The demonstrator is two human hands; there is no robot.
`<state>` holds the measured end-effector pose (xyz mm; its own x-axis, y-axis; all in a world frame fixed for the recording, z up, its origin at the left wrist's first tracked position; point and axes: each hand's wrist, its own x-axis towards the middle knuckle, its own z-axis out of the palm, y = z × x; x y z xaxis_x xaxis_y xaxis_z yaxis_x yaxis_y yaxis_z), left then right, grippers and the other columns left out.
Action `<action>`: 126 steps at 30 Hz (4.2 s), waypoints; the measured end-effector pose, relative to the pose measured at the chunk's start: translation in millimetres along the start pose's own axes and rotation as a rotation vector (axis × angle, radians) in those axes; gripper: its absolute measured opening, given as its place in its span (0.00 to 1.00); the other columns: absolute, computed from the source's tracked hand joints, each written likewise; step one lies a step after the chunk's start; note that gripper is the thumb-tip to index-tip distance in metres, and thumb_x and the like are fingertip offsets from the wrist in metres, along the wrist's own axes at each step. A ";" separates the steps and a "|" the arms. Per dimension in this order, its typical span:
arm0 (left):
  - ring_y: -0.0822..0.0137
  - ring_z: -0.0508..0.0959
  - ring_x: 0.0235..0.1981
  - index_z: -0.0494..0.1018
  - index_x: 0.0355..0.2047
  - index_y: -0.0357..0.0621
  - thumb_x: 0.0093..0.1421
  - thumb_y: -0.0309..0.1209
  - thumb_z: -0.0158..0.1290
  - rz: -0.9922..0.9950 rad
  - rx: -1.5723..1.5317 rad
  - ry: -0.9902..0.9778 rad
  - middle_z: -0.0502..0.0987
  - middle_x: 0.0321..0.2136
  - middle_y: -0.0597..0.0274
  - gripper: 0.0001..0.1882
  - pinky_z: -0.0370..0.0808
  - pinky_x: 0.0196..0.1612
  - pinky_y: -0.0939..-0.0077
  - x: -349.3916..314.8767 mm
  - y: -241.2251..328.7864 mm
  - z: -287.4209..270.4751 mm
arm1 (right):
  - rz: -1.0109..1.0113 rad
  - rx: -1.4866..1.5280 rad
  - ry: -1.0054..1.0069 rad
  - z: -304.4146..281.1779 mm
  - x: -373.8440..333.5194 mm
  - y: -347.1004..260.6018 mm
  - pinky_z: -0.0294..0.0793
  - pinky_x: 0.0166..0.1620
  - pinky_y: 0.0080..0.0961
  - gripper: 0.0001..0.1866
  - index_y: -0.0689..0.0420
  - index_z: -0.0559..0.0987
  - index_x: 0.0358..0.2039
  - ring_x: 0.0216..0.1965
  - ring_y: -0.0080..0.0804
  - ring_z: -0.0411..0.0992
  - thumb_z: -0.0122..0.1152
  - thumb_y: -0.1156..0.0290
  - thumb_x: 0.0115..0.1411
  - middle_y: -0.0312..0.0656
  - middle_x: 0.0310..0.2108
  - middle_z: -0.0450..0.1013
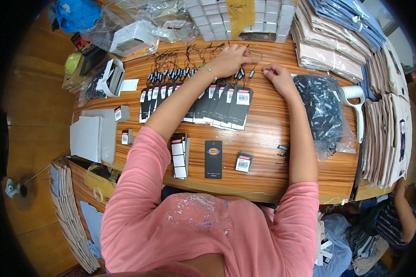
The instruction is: The person attaches plastic tags and security sensors to various black garment labels by threading a plastic fastener through the label and locking it.
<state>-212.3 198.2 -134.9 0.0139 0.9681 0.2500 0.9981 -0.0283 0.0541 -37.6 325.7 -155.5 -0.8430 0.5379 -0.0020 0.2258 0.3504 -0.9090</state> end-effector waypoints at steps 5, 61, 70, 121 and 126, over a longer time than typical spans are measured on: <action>0.60 0.65 0.43 0.68 0.48 0.66 0.52 0.22 0.42 -0.073 0.007 0.077 0.67 0.39 0.61 0.25 0.62 0.45 0.67 -0.9 -2.5 -7.6 | -0.013 -0.006 0.016 -0.3 -1.1 0.3 0.65 0.33 0.17 0.10 0.63 0.75 0.33 0.26 0.21 0.65 0.55 0.71 0.53 0.36 0.23 0.70; 0.55 0.62 0.48 0.67 0.48 0.52 0.55 0.32 0.47 -0.358 -0.193 0.253 0.66 0.43 0.55 0.18 0.57 0.54 0.65 -96.8 -41.6 -73.7 | -0.046 -0.009 -0.001 -2.5 5.0 12.9 0.65 0.33 0.18 0.10 0.63 0.76 0.32 0.27 0.22 0.65 0.56 0.69 0.53 0.35 0.24 0.71; 0.48 0.66 0.48 0.64 0.48 0.38 0.55 0.47 0.46 -1.033 0.164 -0.041 0.67 0.45 0.43 0.28 0.61 0.51 0.58 -183.1 -151.7 -73.1 | -0.047 0.032 -0.005 2.4 3.8 13.2 0.63 0.30 0.14 0.11 0.63 0.76 0.34 0.24 0.18 0.61 0.56 0.70 0.53 0.31 0.21 0.66; 0.55 0.73 0.30 0.74 0.29 0.43 0.53 0.37 0.49 -0.847 -0.115 0.447 0.73 0.25 0.54 0.11 0.68 0.34 0.68 -138.4 -159.7 -66.0 | 0.038 0.052 -0.024 -1.9 -2.1 -3.0 0.63 0.32 0.13 0.10 0.63 0.76 0.34 0.25 0.17 0.61 0.55 0.71 0.54 0.31 0.22 0.67; 0.57 0.68 0.40 0.76 0.31 0.49 0.52 0.32 0.46 -0.514 0.011 0.241 0.71 0.31 0.57 0.10 0.63 0.46 0.66 -167.0 -164.9 -61.2 | 0.019 0.020 -0.033 -1.7 -0.7 -3.0 0.62 0.31 0.13 0.10 0.64 0.76 0.34 0.25 0.17 0.60 0.55 0.71 0.54 0.30 0.22 0.67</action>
<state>-382.8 26.1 -126.4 -0.4867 0.7727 0.4076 0.8735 0.4356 0.2173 -36.9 325.6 -152.0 -0.8542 0.5188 -0.0331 0.2327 0.3247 -0.9167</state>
